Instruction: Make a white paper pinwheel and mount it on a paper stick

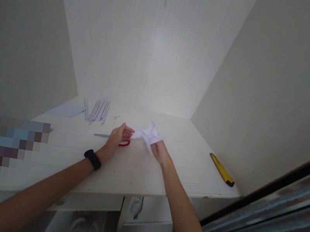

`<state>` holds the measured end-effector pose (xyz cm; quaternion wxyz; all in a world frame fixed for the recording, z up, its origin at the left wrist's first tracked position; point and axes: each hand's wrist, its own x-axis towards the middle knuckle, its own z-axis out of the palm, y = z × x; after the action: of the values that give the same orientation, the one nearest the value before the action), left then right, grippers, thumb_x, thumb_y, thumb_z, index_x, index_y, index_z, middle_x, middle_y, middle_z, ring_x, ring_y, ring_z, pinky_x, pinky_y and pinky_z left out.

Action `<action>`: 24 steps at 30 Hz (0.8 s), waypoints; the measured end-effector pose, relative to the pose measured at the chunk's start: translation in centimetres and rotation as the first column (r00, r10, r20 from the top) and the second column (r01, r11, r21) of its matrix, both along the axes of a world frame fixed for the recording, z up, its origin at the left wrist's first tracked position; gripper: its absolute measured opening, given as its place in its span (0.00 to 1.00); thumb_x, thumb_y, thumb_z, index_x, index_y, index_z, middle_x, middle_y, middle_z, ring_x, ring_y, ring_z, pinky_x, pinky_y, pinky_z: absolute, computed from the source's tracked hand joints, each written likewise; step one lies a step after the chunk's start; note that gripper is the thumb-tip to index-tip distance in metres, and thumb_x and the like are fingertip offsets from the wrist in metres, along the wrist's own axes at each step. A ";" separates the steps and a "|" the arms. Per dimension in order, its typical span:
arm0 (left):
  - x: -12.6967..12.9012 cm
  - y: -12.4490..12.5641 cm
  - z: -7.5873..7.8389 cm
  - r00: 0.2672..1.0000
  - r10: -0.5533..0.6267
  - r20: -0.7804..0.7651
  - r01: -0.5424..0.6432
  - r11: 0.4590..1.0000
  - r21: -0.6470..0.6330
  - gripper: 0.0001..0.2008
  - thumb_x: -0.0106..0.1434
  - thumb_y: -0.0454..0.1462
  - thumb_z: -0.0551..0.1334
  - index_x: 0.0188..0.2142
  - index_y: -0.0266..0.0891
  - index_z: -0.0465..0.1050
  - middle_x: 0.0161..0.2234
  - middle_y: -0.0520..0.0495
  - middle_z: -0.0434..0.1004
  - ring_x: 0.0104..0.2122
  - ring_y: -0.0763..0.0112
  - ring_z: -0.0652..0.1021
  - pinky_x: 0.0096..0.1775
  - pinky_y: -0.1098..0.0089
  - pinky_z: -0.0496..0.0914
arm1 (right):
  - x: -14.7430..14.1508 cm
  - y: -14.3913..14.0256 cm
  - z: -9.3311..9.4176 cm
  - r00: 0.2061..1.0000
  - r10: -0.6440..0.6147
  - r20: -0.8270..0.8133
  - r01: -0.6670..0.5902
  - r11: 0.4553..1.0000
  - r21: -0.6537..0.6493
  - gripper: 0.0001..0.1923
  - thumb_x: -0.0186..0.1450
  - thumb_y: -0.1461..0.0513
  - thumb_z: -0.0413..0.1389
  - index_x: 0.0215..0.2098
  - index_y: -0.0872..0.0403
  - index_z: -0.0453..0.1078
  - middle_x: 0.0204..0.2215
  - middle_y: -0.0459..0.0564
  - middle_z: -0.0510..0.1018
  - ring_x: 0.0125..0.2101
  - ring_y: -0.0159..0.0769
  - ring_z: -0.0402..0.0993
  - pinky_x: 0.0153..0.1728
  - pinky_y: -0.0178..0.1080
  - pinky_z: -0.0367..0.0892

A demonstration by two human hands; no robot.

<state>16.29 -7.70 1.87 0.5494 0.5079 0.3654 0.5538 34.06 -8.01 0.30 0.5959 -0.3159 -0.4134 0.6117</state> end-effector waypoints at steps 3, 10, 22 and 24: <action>-0.1 0.8 0.1 0.997 0.053 -0.058 -0.048 0.994 0.094 0.20 0.62 0.48 0.52 0.27 0.34 0.72 0.23 0.46 0.71 0.25 0.71 0.72 0.30 0.70 0.66 | -0.6 0.2 0.5 0.999 -0.030 -0.015 0.030 1.000 -0.001 0.12 0.46 0.60 0.64 0.30 0.50 0.74 0.30 0.43 0.79 0.31 0.33 0.72 0.37 0.35 0.67; -5.4 3.8 1.3 0.912 0.311 -0.265 -0.222 0.922 0.318 0.10 0.56 0.39 0.56 0.28 0.36 0.73 0.24 0.49 0.73 0.28 0.71 0.74 0.31 0.72 0.67 | -2.0 2.5 0.0 0.980 -0.097 0.175 0.078 0.991 0.112 0.08 0.48 0.60 0.62 0.27 0.52 0.74 0.30 0.46 0.79 0.33 0.36 0.72 0.38 0.37 0.63; -8.0 0.2 3.6 0.618 0.678 -0.398 -0.019 0.518 0.855 0.10 0.60 0.31 0.54 0.39 0.37 0.71 0.36 0.44 0.73 0.38 0.68 0.73 0.41 0.65 0.69 | -1.8 3.1 -1.5 0.992 -0.120 0.045 0.118 0.992 0.037 0.07 0.46 0.64 0.60 0.25 0.52 0.73 0.29 0.46 0.78 0.31 0.35 0.71 0.34 0.37 0.65; -6.5 -3.7 6.3 0.653 0.690 -0.312 0.138 0.297 0.945 0.09 0.59 0.31 0.55 0.39 0.39 0.70 0.36 0.45 0.74 0.38 0.68 0.74 0.41 0.64 0.69 | -1.8 3.1 -1.5 0.985 -0.137 0.101 0.130 0.989 0.077 0.06 0.47 0.62 0.60 0.26 0.52 0.73 0.29 0.47 0.78 0.32 0.37 0.72 0.33 0.38 0.67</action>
<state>9.79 -11.43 8.19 -0.1330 0.8056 0.2517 0.5196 32.22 -4.95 -1.20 0.6235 -0.3537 -0.4434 0.5380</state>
